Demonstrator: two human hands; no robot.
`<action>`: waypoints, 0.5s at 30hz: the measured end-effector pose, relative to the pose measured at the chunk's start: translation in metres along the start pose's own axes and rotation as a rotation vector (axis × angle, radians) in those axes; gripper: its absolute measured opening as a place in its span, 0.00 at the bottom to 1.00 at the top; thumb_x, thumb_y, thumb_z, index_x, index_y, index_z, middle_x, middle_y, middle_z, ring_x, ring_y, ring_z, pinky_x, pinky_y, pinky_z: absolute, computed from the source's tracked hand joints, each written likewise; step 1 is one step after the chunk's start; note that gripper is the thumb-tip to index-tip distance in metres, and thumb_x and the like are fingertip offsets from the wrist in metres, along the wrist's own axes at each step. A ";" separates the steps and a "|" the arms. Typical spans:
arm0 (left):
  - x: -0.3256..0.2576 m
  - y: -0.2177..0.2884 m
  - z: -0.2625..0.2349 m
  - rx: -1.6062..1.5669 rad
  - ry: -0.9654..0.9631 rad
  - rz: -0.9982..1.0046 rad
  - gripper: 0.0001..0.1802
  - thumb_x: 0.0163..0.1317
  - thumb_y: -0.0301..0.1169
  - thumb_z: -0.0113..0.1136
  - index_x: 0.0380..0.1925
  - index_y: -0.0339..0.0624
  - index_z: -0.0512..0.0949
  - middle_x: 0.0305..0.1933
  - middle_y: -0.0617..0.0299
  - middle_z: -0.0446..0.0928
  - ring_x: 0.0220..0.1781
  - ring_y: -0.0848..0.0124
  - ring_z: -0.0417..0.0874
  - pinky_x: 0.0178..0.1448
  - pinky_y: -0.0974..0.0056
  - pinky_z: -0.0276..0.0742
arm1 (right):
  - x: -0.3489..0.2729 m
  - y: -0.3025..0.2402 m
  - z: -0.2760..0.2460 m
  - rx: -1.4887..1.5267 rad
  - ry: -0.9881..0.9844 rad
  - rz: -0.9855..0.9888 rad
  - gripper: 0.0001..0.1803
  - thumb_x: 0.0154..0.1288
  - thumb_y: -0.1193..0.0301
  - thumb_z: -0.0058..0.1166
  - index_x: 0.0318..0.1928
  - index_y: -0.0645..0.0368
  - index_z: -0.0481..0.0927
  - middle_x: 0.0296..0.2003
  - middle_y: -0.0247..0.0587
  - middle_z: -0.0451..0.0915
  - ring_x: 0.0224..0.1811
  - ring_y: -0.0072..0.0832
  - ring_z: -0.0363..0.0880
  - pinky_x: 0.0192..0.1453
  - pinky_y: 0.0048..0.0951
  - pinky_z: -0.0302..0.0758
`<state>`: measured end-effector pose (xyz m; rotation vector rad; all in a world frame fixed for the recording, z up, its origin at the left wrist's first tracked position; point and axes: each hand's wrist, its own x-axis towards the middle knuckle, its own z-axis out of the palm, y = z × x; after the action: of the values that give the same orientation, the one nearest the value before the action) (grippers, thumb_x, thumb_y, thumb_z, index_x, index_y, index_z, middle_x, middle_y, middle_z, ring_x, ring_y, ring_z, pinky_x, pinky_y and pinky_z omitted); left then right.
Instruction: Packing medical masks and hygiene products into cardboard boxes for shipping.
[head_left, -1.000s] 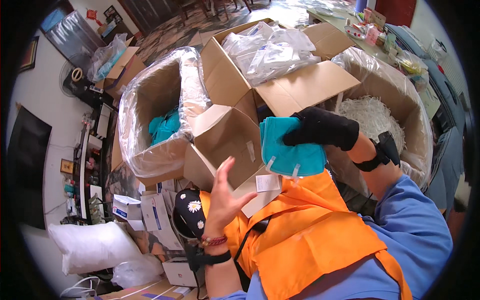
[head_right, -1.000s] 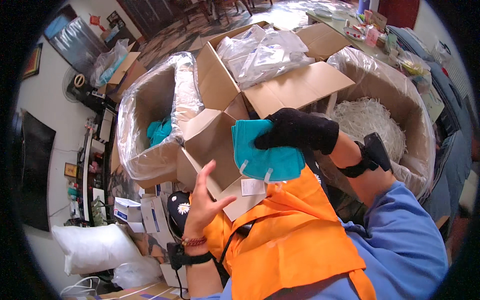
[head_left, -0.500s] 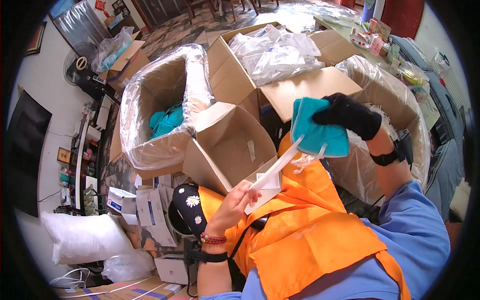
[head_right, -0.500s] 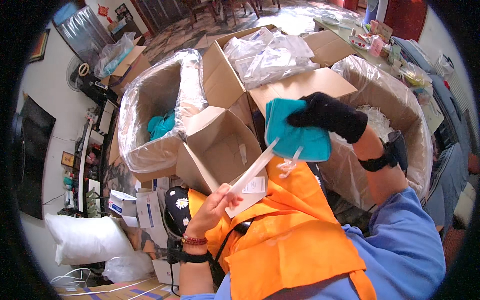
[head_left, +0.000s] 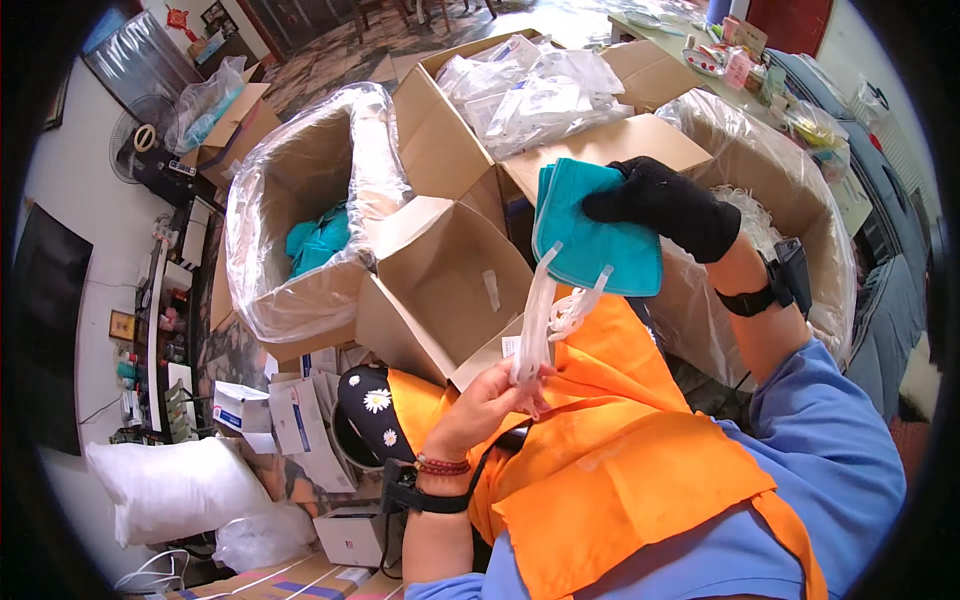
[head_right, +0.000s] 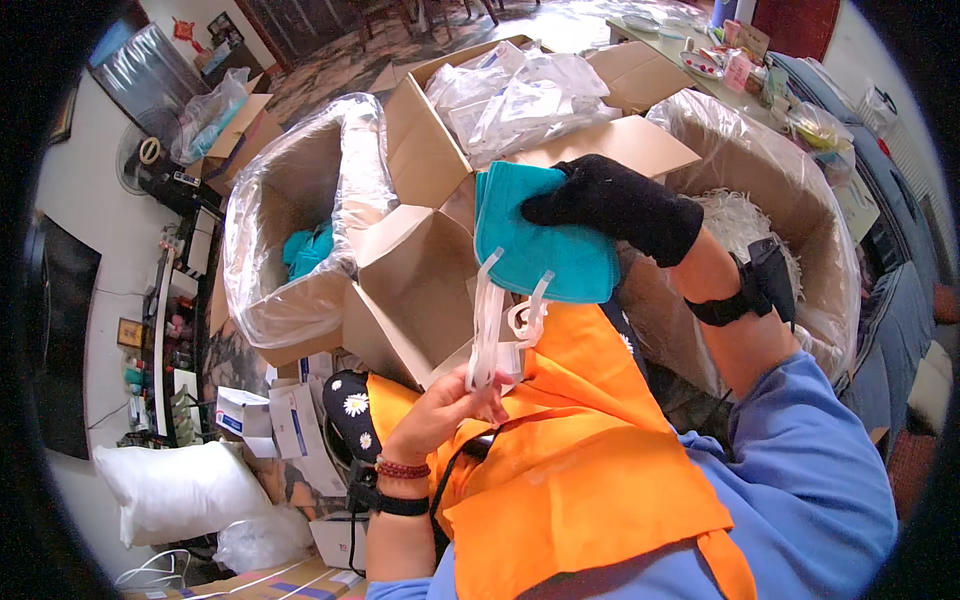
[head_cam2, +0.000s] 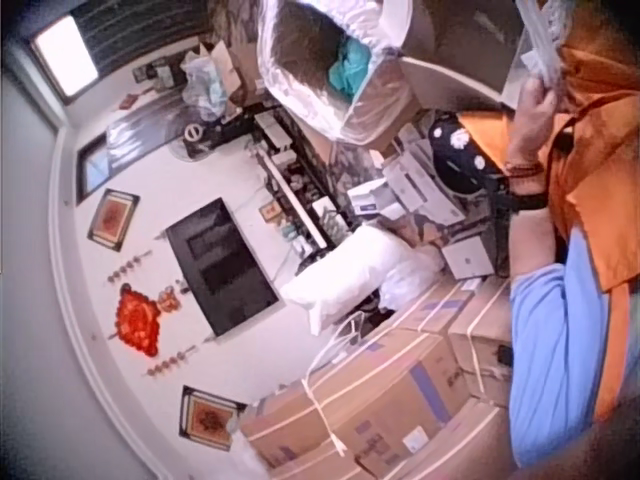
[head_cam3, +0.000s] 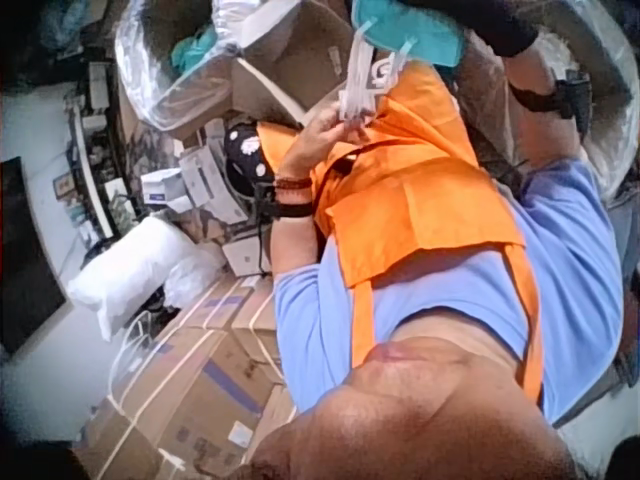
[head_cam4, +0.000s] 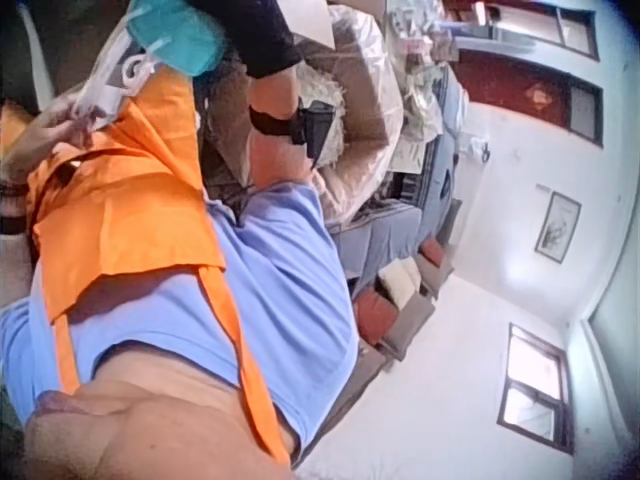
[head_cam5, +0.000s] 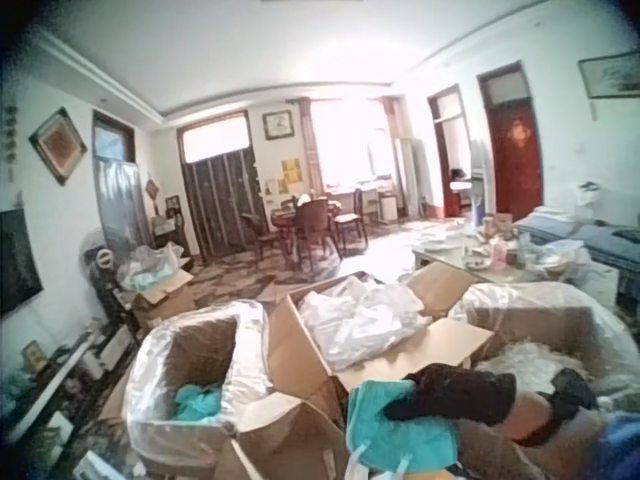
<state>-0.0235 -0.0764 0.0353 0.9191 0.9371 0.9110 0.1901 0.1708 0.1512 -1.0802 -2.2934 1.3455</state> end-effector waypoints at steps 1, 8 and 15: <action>0.000 -0.002 -0.003 0.028 0.018 -0.038 0.17 0.76 0.38 0.47 0.51 0.35 0.74 0.38 0.64 0.76 0.41 0.72 0.83 0.50 0.67 0.79 | 0.002 0.005 -0.004 0.009 0.004 -0.018 0.15 0.61 0.63 0.66 0.40 0.61 0.83 0.33 0.30 0.83 0.35 0.15 0.77 0.44 0.23 0.75; -0.011 -0.004 0.000 0.008 0.064 -0.100 0.16 0.77 0.40 0.46 0.38 0.39 0.76 0.34 0.66 0.75 0.38 0.76 0.81 0.46 0.68 0.79 | -0.009 0.016 -0.011 0.480 -0.171 -0.135 0.22 0.60 0.60 0.66 0.48 0.63 0.81 0.42 0.37 0.84 0.43 0.21 0.80 0.51 0.29 0.76; 0.012 0.014 0.002 0.547 0.150 0.018 0.14 0.73 0.30 0.44 0.47 0.31 0.75 0.33 0.58 0.80 0.31 0.71 0.81 0.38 0.68 0.80 | -0.069 -0.010 0.054 0.466 -0.566 -0.522 0.25 0.63 0.62 0.65 0.55 0.65 0.78 0.52 0.49 0.80 0.54 0.37 0.78 0.62 0.37 0.72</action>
<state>-0.0207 -0.0610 0.0456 1.3341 1.3447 0.7550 0.2026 0.0849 0.1397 0.0629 -2.1775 1.9565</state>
